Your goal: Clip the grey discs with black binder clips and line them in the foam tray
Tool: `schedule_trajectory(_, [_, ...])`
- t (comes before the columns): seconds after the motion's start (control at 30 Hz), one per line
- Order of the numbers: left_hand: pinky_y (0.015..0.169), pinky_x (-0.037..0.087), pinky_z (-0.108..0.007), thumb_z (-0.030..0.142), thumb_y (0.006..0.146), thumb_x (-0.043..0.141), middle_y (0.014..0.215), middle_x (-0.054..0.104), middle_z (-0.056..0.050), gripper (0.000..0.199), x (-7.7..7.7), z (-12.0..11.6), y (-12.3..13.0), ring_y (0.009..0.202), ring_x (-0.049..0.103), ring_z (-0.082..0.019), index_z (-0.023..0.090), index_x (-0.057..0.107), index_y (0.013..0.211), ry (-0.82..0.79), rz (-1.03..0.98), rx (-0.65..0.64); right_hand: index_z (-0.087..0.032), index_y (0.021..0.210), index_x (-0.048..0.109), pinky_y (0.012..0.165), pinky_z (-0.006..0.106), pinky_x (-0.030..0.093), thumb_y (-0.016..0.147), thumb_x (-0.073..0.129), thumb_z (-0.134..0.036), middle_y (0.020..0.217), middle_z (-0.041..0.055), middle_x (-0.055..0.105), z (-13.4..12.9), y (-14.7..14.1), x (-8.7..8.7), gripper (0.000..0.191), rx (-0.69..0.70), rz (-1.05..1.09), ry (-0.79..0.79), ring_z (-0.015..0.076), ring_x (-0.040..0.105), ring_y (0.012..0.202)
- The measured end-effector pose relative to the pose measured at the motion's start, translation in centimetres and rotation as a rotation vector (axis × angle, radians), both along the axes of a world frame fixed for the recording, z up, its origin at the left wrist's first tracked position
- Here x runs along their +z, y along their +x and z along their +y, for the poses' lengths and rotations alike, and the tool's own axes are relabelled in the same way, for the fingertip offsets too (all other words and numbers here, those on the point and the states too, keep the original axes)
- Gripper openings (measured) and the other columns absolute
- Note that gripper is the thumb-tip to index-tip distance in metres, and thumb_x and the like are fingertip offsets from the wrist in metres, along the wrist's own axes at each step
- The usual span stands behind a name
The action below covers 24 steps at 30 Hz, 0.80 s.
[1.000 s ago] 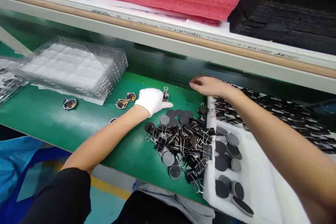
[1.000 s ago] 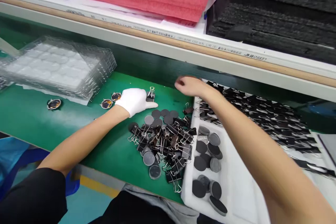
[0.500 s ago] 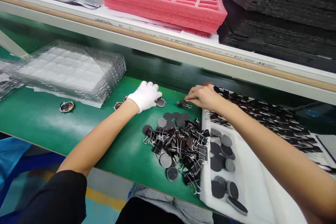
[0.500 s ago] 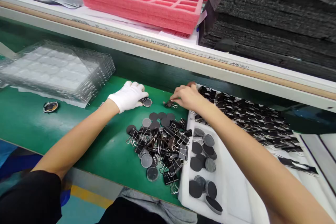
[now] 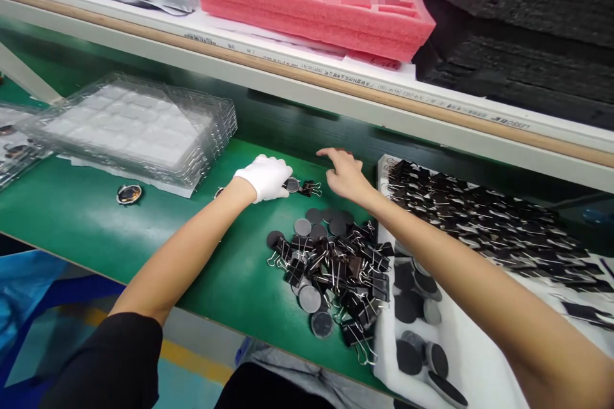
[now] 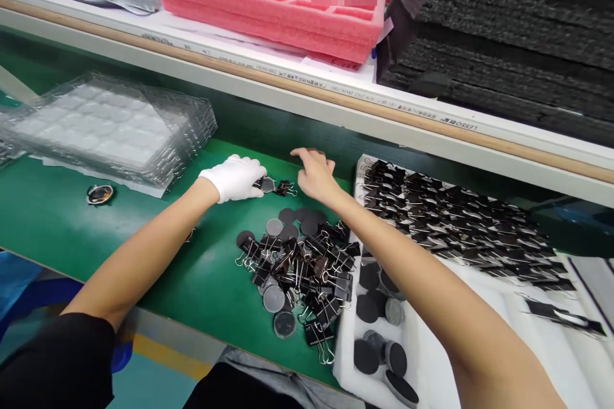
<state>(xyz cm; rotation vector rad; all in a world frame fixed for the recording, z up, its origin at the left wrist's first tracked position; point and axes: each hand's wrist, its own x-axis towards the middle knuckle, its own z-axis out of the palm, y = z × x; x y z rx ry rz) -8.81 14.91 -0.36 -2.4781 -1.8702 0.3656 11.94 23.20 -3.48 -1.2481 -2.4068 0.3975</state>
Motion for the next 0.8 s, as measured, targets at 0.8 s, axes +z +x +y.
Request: schedule_trajectory(0.8, [0.081, 0.048, -0.041, 0.038, 0.094, 0.061, 0.116, 0.062, -0.012, 0.034, -1.3, 0.9, 0.2, 0.103, 0.063, -0.032, 0.020, 0.063, 0.123, 0.023, -0.083, -0.052, -0.020, 0.141, 0.046, 0.116, 0.060, 0.021, 0.106, 0.009, -0.048, 0.153, 0.0209, 0.042, 0.6, -5.2, -4.6, 0.059, -0.456, 0.150, -0.162, 0.0379, 0.032, 0.147])
